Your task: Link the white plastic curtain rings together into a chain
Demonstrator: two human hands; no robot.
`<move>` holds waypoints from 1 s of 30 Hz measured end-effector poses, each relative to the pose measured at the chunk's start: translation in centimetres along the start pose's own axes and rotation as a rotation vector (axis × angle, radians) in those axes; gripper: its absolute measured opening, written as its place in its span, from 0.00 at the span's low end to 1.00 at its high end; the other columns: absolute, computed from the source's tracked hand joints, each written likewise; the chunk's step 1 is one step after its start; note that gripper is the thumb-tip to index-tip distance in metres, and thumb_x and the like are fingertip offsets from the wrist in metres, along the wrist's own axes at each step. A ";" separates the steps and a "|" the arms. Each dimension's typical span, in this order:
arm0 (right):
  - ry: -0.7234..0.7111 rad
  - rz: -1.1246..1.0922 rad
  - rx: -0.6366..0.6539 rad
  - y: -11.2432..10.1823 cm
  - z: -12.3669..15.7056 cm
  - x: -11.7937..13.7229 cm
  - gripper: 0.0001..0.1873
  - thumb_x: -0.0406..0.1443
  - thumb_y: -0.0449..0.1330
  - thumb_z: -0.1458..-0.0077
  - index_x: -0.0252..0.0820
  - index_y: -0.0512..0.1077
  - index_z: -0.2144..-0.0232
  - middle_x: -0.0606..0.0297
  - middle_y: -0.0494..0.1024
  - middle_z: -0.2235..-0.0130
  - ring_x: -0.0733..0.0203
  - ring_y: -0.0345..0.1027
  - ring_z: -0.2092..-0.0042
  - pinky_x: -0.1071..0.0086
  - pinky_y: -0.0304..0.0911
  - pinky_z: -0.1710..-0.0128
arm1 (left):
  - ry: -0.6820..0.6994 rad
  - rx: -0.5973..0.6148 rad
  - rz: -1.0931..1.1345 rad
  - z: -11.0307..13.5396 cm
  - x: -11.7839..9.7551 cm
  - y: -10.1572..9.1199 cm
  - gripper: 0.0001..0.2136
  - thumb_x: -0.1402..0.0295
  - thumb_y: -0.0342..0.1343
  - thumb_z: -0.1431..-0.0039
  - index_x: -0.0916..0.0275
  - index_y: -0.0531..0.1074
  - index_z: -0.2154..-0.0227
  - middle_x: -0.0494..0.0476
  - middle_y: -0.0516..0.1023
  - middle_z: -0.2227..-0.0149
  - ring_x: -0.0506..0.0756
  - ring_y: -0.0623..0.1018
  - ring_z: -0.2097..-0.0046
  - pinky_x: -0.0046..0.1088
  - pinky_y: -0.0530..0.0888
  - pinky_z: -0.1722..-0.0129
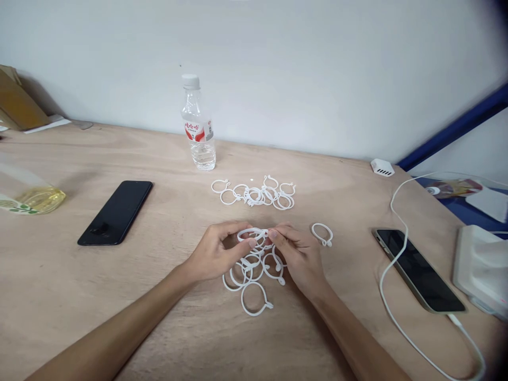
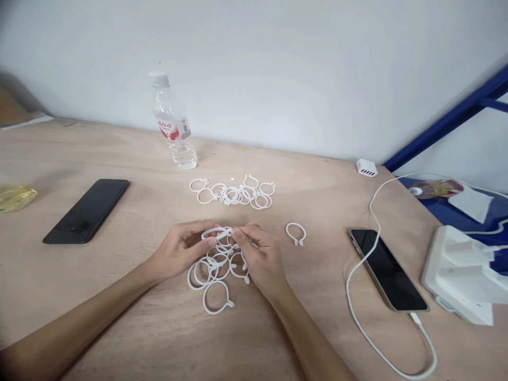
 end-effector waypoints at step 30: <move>0.356 0.962 -0.158 -8.8 -2.5 -3.2 0.14 0.45 0.57 0.50 0.44 0.76 0.69 0.60 0.79 0.65 0.53 0.70 0.63 0.65 0.57 0.67 | 0.130 -0.042 -0.421 0.3 0.4 0.3 0.20 0.68 0.59 0.46 0.61 0.70 0.49 0.61 0.74 0.51 0.59 0.74 0.50 0.38 0.71 0.49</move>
Point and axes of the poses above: each hand's wrist, its own z-axis away from the middle knuckle, its own y-axis out of the palm, x = y × z, the point moved 3 cm from there along -z, towards the middle knuckle
